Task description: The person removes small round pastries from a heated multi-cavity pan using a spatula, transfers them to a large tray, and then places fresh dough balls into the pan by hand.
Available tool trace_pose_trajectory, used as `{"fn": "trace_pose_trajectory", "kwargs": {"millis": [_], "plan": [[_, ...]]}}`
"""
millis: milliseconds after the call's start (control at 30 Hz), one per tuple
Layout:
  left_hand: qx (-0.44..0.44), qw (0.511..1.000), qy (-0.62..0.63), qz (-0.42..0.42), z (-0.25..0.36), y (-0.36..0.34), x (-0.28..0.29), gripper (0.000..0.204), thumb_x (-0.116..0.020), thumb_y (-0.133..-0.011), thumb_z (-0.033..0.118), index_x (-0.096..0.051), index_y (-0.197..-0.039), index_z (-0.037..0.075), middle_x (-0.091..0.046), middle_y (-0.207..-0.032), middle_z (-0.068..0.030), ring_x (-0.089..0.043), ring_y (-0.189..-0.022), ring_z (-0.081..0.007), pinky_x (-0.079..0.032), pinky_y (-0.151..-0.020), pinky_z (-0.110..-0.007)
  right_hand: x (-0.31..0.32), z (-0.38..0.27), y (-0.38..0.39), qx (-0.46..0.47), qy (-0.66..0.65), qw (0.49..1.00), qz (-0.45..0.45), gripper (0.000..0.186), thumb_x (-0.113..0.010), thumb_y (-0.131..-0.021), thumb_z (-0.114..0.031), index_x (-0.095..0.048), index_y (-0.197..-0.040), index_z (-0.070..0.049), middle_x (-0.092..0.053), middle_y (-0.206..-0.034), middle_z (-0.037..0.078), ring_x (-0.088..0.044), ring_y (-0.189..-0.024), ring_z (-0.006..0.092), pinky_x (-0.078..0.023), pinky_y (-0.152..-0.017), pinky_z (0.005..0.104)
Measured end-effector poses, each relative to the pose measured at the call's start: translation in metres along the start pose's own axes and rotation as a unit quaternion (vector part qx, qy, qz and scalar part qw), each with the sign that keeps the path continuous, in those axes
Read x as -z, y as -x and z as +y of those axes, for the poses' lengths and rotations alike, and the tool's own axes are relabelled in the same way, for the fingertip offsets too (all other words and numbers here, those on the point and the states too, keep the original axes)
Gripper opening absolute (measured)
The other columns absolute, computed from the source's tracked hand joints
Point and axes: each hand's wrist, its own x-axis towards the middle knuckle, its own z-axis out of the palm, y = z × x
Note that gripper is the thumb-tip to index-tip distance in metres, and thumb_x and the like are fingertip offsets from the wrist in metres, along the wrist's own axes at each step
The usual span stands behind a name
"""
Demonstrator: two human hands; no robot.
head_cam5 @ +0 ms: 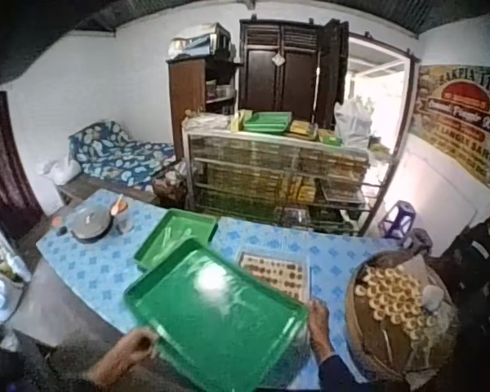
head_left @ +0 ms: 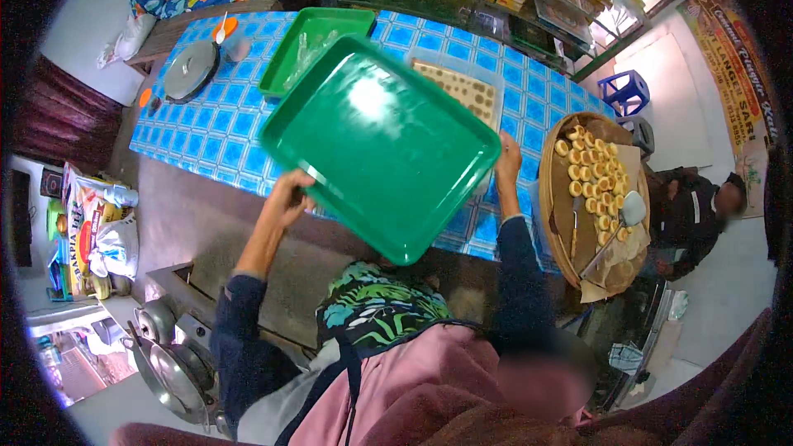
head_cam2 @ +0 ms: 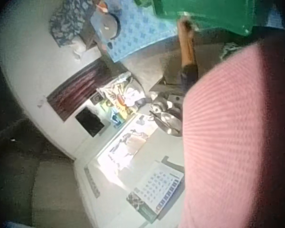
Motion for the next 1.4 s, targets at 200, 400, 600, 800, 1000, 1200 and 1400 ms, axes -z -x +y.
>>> {"fn": "trace_pose_trajectory", "kwargs": {"millis": [200, 400, 600, 800, 1000, 1200, 1400], "plan": [[0.042, 0.995, -0.079, -0.053, -0.003, -0.121, -0.029, 0.017, -0.060, -0.070, 0.018, -0.054, -0.072, 0.002, -0.054, -0.058, -0.0085, -0.043, -0.035, -0.0172, -0.035, -0.033, -0.026, 0.058, -0.093, 0.058, -0.303, -0.573, 0.761, 0.025, 0.049, -0.039, -0.089, -0.046, -0.051, -0.111, -0.004, -0.056, -0.104, 0.007, -0.051, -0.094, 0.0199, -0.042, -0.079, 0.0365], [0.076, 0.963, -0.252, -0.057, 0.011, -0.199, -0.065, 0.019, -0.058, -0.068, 0.024, -0.056, -0.067, 0.006, -0.053, -0.057, -0.0028, -0.043, -0.042, -0.0113, -0.029, -0.035, -0.023, 0.065, -0.098, 0.073, -0.352, -0.538, 0.765, 0.044, 0.037, -0.051, -0.084, -0.042, -0.051, -0.096, -0.007, -0.057, -0.078, 0.004, -0.054, -0.054, 0.0139, -0.038, -0.036, 0.0253], [0.057, 0.955, -0.290, 0.027, 0.018, -0.223, -0.049, 0.016, -0.057, -0.070, 0.020, -0.055, -0.070, 0.004, -0.055, -0.057, -0.0072, -0.048, -0.038, -0.0144, -0.036, -0.033, -0.024, 0.042, -0.055, 0.044, -0.340, -0.394, 0.854, -0.010, 0.027, -0.056, -0.082, -0.026, -0.055, -0.099, -0.004, -0.055, -0.071, 0.003, -0.053, -0.055, 0.0129, -0.038, -0.035, 0.0233], [0.064, 0.992, 0.072, 0.079, -0.081, -0.192, -0.083, 0.028, -0.051, -0.077, 0.007, -0.043, -0.095, -0.012, -0.056, -0.090, -0.0228, -0.062, -0.065, -0.0329, -0.056, -0.053, -0.044, 0.021, -0.002, -0.019, -0.311, -0.330, 0.891, 0.017, 0.037, -0.061, -0.079, -0.024, -0.055, -0.106, 0.000, -0.058, -0.086, 0.008, -0.054, -0.063, 0.0139, -0.043, -0.049, 0.0264], [0.084, 0.991, 0.103, 0.036, -0.114, -0.173, -0.121, 0.050, -0.055, -0.082, 0.021, -0.030, -0.109, -0.013, -0.054, -0.089, -0.0293, -0.061, -0.070, -0.0400, -0.056, -0.054, -0.042, 0.007, 0.012, -0.005, -0.234, -0.115, 0.965, 0.036, 0.039, -0.060, -0.080, -0.022, -0.053, -0.112, 0.001, -0.059, -0.096, 0.009, -0.055, -0.084, 0.0173, -0.043, -0.074, 0.0287], [0.212, 0.976, 0.039, 0.003, -0.145, -0.113, -0.062, 0.069, -0.059, -0.078, 0.042, -0.032, -0.119, -0.008, -0.055, -0.088, -0.0245, -0.061, -0.072, -0.0343, -0.055, -0.061, -0.039, 0.031, -0.057, 0.048, -0.370, -0.329, 0.867, -0.053, 0.063, -0.059, -0.076, -0.046, -0.048, -0.111, 0.006, -0.059, -0.092, 0.011, -0.058, -0.080, 0.0202, -0.049, -0.059, 0.0352], [0.012, 0.995, 0.100, -0.016, -0.151, -0.114, -0.076, 0.028, -0.049, -0.082, 0.011, -0.043, -0.100, -0.010, -0.053, -0.094, -0.0257, -0.058, -0.088, -0.0364, -0.052, -0.076, -0.041, 0.034, -0.058, 0.067, -0.469, -0.365, 0.795, -0.124, 0.067, -0.063, -0.072, -0.049, -0.042, -0.101, 0.007, -0.058, -0.080, 0.018, -0.058, -0.054, 0.0270, -0.050, -0.047, 0.0334]]}}
